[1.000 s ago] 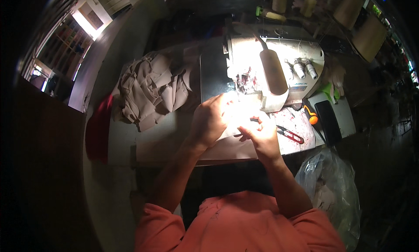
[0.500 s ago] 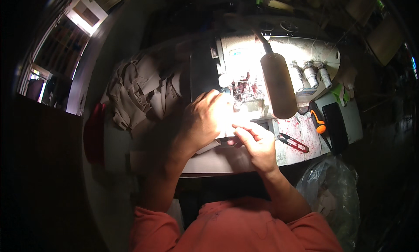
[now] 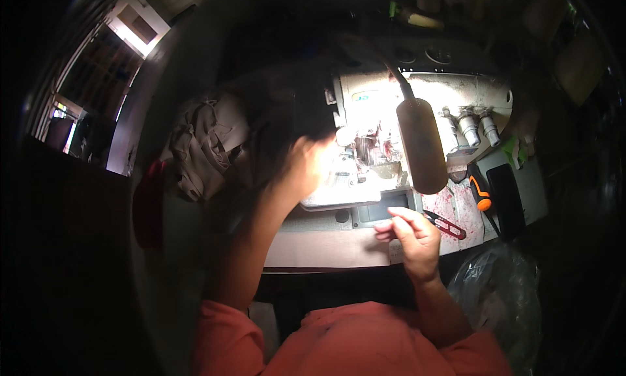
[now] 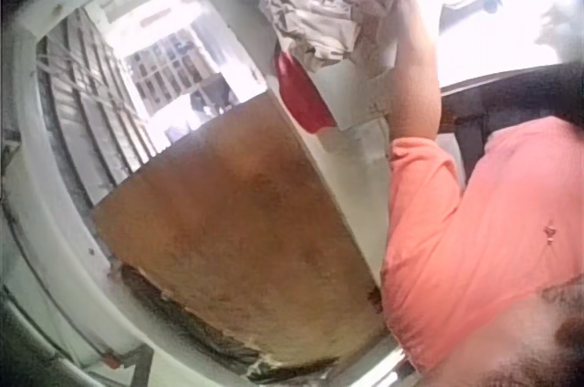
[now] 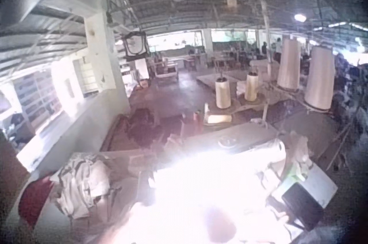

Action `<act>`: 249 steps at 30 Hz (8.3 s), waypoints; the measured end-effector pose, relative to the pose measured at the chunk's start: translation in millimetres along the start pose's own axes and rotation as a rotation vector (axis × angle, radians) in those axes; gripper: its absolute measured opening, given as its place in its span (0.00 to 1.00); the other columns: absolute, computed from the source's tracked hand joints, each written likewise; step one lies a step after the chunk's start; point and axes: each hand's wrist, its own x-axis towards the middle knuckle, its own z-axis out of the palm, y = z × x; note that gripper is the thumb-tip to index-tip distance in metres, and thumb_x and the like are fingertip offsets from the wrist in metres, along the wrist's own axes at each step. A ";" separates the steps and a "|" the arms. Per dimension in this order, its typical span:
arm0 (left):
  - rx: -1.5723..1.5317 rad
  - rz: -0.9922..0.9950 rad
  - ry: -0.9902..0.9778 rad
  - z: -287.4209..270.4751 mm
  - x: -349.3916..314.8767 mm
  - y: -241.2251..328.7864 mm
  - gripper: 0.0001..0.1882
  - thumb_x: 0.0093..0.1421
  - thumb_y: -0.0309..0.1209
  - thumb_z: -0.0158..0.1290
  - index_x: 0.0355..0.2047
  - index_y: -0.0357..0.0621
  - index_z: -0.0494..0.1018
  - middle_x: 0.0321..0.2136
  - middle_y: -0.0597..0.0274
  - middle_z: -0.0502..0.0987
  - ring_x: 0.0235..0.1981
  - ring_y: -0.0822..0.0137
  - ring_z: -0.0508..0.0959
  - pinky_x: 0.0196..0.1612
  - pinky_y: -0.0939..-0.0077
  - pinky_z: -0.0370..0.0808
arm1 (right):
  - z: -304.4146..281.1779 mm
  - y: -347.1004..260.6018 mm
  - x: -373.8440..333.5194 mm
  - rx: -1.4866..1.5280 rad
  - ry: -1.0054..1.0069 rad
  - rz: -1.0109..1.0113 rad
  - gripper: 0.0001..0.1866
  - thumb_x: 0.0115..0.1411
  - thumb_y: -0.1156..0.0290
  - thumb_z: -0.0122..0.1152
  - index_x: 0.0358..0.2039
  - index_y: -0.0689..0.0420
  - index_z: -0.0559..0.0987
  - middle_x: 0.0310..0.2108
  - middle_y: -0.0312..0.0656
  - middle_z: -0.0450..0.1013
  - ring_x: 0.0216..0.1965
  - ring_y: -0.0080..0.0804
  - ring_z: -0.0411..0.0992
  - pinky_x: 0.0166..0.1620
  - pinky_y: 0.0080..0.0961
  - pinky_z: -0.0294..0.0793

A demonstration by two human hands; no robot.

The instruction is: The person repeatedly folds small rectangular pieces of light-colored fabric by hand. They pick up each piece, fold it in half, and place it on a growing stack to the left of the sewing machine. The process is continuous and repetitive throughout the clip.

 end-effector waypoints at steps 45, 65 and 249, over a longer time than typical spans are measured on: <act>-0.996 -0.034 0.622 113.2 -110.5 59.2 0.07 0.57 0.28 0.41 0.24 0.38 0.61 0.18 0.60 0.63 0.21 0.69 0.64 0.26 0.77 0.62 | -17.1 -3.2 -13.1 -0.298 -0.042 0.227 0.14 0.49 0.79 0.53 0.37 0.62 0.64 0.18 0.37 0.67 0.12 0.15 0.60 0.14 0.08 0.57; -2.338 -0.279 1.167 66.5 -202.1 -12.5 0.22 0.58 0.42 0.37 0.45 0.38 0.62 0.42 0.54 0.68 0.43 0.62 0.68 0.47 0.67 0.63 | 35.6 -35.0 -25.4 -0.173 -0.152 0.251 0.08 0.52 0.72 0.51 0.29 0.64 0.70 0.22 0.41 0.70 0.23 0.23 0.70 0.23 0.17 0.70; -0.086 0.235 0.390 19.6 -37.3 20.9 0.06 0.44 0.25 0.48 0.25 0.40 0.69 0.25 0.57 0.68 0.29 0.60 0.69 0.31 0.70 0.68 | 34.8 -1.9 13.4 -0.037 -0.064 0.030 0.10 0.53 0.79 0.49 0.36 0.67 0.70 0.30 0.43 0.71 0.24 0.26 0.71 0.29 0.17 0.70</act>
